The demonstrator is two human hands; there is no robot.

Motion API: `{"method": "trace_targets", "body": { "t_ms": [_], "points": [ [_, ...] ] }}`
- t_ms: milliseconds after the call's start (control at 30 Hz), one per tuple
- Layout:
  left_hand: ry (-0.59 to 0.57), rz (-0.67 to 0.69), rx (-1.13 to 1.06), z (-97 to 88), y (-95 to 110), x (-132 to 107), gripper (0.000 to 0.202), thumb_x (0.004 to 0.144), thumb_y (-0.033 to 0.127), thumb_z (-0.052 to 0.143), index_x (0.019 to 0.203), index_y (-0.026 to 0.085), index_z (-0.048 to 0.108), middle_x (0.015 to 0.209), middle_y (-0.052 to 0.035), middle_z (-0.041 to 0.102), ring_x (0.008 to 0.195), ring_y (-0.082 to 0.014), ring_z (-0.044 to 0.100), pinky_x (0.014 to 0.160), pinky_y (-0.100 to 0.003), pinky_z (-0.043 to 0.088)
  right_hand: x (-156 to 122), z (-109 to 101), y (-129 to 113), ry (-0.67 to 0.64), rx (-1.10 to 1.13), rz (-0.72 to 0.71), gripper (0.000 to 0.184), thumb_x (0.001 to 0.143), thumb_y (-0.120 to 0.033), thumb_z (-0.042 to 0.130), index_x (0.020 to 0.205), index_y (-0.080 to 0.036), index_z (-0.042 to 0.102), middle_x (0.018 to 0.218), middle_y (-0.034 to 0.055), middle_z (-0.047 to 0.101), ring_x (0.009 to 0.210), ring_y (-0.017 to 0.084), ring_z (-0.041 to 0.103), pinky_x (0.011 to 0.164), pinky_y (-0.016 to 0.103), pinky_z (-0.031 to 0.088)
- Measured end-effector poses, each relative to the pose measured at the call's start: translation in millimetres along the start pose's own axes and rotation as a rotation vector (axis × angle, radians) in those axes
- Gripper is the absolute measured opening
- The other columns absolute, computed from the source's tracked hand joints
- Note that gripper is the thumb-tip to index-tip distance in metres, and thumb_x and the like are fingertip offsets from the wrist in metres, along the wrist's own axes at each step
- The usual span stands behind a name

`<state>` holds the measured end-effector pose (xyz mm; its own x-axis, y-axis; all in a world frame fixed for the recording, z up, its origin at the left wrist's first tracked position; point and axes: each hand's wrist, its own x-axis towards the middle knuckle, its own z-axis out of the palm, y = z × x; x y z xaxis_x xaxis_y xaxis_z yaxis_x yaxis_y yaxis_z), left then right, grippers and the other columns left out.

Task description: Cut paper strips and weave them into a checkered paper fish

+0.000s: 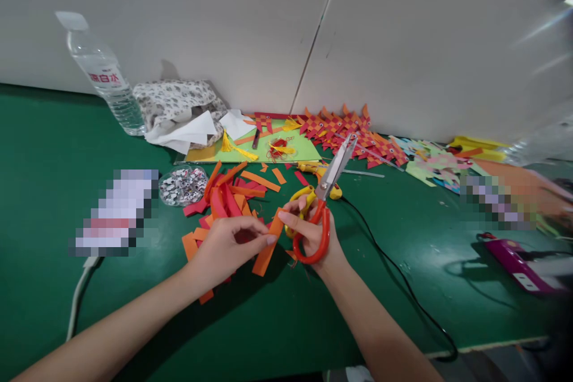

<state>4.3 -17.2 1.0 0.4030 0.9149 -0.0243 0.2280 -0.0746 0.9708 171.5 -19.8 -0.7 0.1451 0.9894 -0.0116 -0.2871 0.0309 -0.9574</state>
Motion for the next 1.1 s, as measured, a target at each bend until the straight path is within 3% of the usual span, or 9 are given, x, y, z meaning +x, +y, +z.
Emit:
{"method": "trace_targets", "body": {
  "t_ms": [667, 833, 1100],
  "points": [
    [-0.031, -0.162, -0.143, 1.3, -2.0, 0.6, 0.012, 0.069, 0.029, 0.072, 0.072, 0.018, 0.068, 0.062, 0.0016, 0.064, 0.05, -0.0089, 0.052, 0.045, -0.017, 0.043, 0.9, -2.8, 4.4, -0.012, 0.036, 0.008, 0.038, 0.057, -0.019, 0.082, 0.072, -0.023, 0.047, 0.069, -0.0067, 0.065, 0.065, 0.01, 0.061, 0.064, 0.026, 0.051],
    [0.016, -0.126, -0.154, 3.0, -1.8, 1.6, 0.011, 0.067, 0.026, 0.073, 0.072, 0.018, 0.068, 0.067, 0.0008, 0.066, 0.056, -0.0087, 0.055, 0.049, -0.015, 0.044, -0.3, 0.2, 1.7, -0.015, -0.014, -0.004, 0.038, 0.055, -0.021, 0.082, 0.07, -0.023, 0.046, 0.066, -0.0068, 0.064, 0.062, 0.012, 0.062, 0.063, 0.029, 0.052],
    [0.048, -0.242, -0.316, 0.2, 5.9, 1.9, 0.021, 0.061, 0.032, 0.078, 0.067, 0.017, 0.066, 0.056, 0.003, 0.06, 0.047, -0.0077, 0.053, 0.044, -0.017, 0.045, -2.6, 1.5, 0.5, -0.006, -0.106, -0.026, 0.04, 0.052, -0.022, 0.082, 0.069, -0.023, 0.046, 0.068, -0.0062, 0.063, 0.064, 0.012, 0.061, 0.066, 0.029, 0.052]
  ]
}}
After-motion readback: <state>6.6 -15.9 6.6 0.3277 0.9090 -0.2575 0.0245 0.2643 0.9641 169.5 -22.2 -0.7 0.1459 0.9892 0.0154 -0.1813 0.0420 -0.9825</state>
